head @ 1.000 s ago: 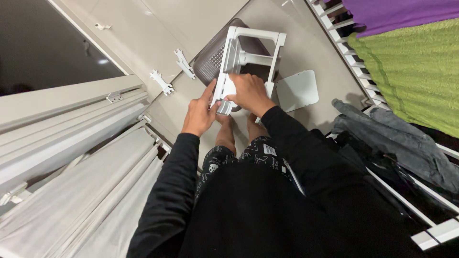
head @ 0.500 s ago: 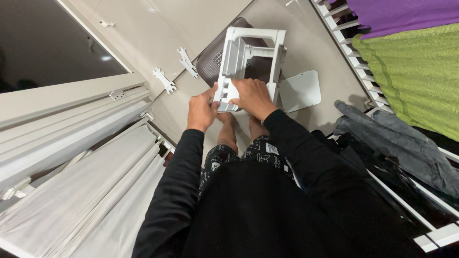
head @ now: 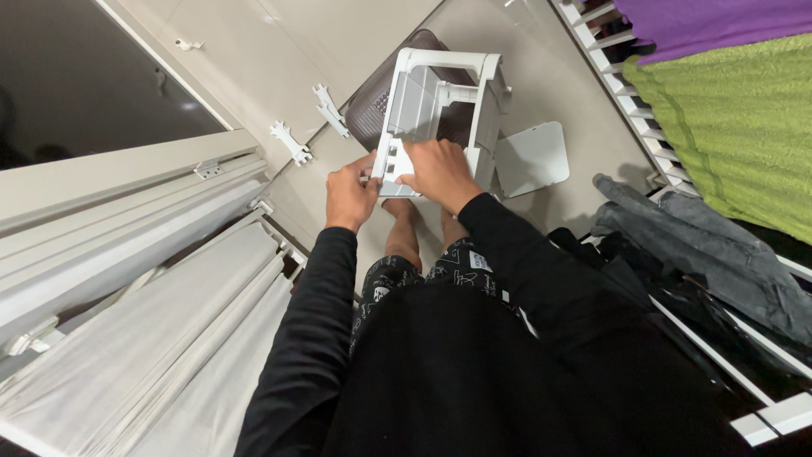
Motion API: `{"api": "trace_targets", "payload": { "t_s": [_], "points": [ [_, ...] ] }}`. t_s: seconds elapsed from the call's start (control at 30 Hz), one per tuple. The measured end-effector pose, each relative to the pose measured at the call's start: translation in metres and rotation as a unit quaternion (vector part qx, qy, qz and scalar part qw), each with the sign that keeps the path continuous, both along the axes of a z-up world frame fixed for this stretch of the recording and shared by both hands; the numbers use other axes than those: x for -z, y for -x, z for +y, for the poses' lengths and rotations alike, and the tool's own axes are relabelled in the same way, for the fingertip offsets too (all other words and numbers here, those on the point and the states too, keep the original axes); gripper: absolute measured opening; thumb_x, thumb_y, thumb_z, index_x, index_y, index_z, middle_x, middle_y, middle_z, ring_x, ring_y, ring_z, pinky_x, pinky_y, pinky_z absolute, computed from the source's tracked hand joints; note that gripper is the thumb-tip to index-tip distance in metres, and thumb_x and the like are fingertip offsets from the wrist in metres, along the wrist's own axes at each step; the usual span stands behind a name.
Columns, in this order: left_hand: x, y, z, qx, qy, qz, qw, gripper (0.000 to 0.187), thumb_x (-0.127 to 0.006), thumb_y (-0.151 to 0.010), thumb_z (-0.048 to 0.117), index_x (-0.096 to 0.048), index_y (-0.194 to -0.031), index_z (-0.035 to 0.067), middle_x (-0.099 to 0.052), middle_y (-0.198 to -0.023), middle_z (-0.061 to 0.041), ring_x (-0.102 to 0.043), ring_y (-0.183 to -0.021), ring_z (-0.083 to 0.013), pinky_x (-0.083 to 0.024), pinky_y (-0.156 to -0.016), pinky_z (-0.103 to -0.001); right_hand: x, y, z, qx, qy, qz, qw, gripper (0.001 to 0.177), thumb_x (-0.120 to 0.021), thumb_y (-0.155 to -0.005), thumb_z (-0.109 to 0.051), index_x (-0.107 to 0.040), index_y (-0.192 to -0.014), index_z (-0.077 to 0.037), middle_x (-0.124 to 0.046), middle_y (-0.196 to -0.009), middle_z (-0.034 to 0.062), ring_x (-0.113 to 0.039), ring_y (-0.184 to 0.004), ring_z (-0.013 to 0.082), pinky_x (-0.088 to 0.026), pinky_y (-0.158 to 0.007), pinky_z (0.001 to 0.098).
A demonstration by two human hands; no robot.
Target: The person assembles a small white plastic stool by hand. They connect multiple white plastic brackets to form the frame, then attach a white seat panel to the assembled frame.
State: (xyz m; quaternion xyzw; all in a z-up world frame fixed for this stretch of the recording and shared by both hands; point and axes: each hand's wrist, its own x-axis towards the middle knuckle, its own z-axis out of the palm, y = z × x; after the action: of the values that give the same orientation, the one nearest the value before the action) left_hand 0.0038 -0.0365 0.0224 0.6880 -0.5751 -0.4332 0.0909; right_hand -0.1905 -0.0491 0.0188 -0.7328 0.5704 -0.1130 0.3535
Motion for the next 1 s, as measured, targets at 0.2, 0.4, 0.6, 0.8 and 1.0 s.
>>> {"api": "trace_targets", "payload": {
  "t_s": [0.2, 0.4, 0.6, 0.8, 1.0],
  "points": [
    [-0.006, 0.0, 0.0, 0.0, -0.013, 0.004, 1.0, 0.036, -0.073, -0.083, 0.004, -0.075, -0.118, 0.014, -0.078, -0.091, -0.013, -0.077, -0.078, -0.0272, -0.06, -0.08, -0.037, 0.003, -0.004, 0.004, 0.008, -0.007, 0.028, 1.0, 0.041, -0.088, -0.074, -0.033, -0.069, -0.091, -0.001, -0.07, -0.073, 0.0217, -0.07, -0.069, 0.0424, -0.054, -0.064, 0.0515],
    [-0.007, 0.0, -0.003, 0.009, -0.002, -0.003, 1.0, 0.034, -0.074, -0.084, 0.004, -0.077, -0.116, 0.013, -0.078, -0.091, -0.013, -0.077, -0.08, -0.0276, -0.059, -0.08, -0.036, 0.002, -0.004, 0.003, 0.015, -0.016, 0.032, 0.999, 0.049, -0.089, -0.072, -0.033, -0.067, -0.1, 0.0, -0.07, -0.075, 0.0225, -0.07, -0.071, 0.0438, -0.055, -0.065, 0.0514],
    [-0.007, 0.001, -0.004, 0.001, -0.013, 0.003, 1.0, 0.034, -0.073, -0.083, 0.005, -0.076, -0.116, 0.013, -0.078, -0.092, -0.013, -0.077, -0.081, -0.0273, -0.06, -0.08, -0.037, -0.001, 0.01, -0.002, -0.005, 0.029, -0.05, 0.998, 0.055, -0.086, -0.075, -0.034, -0.063, -0.11, 0.002, -0.071, -0.084, 0.0219, -0.07, -0.077, 0.0428, -0.056, -0.066, 0.0493],
    [-0.01, 0.001, -0.008, 0.012, 0.009, -0.017, 1.0, 0.033, -0.075, -0.083, 0.006, -0.077, -0.115, 0.014, -0.077, -0.092, -0.014, -0.077, -0.08, -0.0286, -0.059, -0.081, -0.038, -0.006, 0.008, 0.006, -0.011, 0.053, -0.024, 0.998, 0.052, -0.079, -0.087, -0.038, -0.062, -0.114, 0.003, -0.069, -0.084, 0.0225, -0.068, -0.074, 0.0443, -0.054, -0.063, 0.0515],
    [-0.013, 0.001, -0.002, 0.029, 0.015, -0.012, 0.999, 0.034, -0.074, -0.083, 0.006, -0.077, -0.115, 0.014, -0.077, -0.09, -0.014, -0.076, -0.079, -0.0291, -0.059, -0.079, -0.038, -0.003, 0.003, 0.012, -0.002, 0.045, -0.017, 0.999, 0.058, -0.077, -0.09, -0.039, -0.06, -0.121, 0.006, -0.069, -0.086, 0.0238, -0.068, -0.075, 0.0449, -0.055, -0.064, 0.0514]
  ]
}}
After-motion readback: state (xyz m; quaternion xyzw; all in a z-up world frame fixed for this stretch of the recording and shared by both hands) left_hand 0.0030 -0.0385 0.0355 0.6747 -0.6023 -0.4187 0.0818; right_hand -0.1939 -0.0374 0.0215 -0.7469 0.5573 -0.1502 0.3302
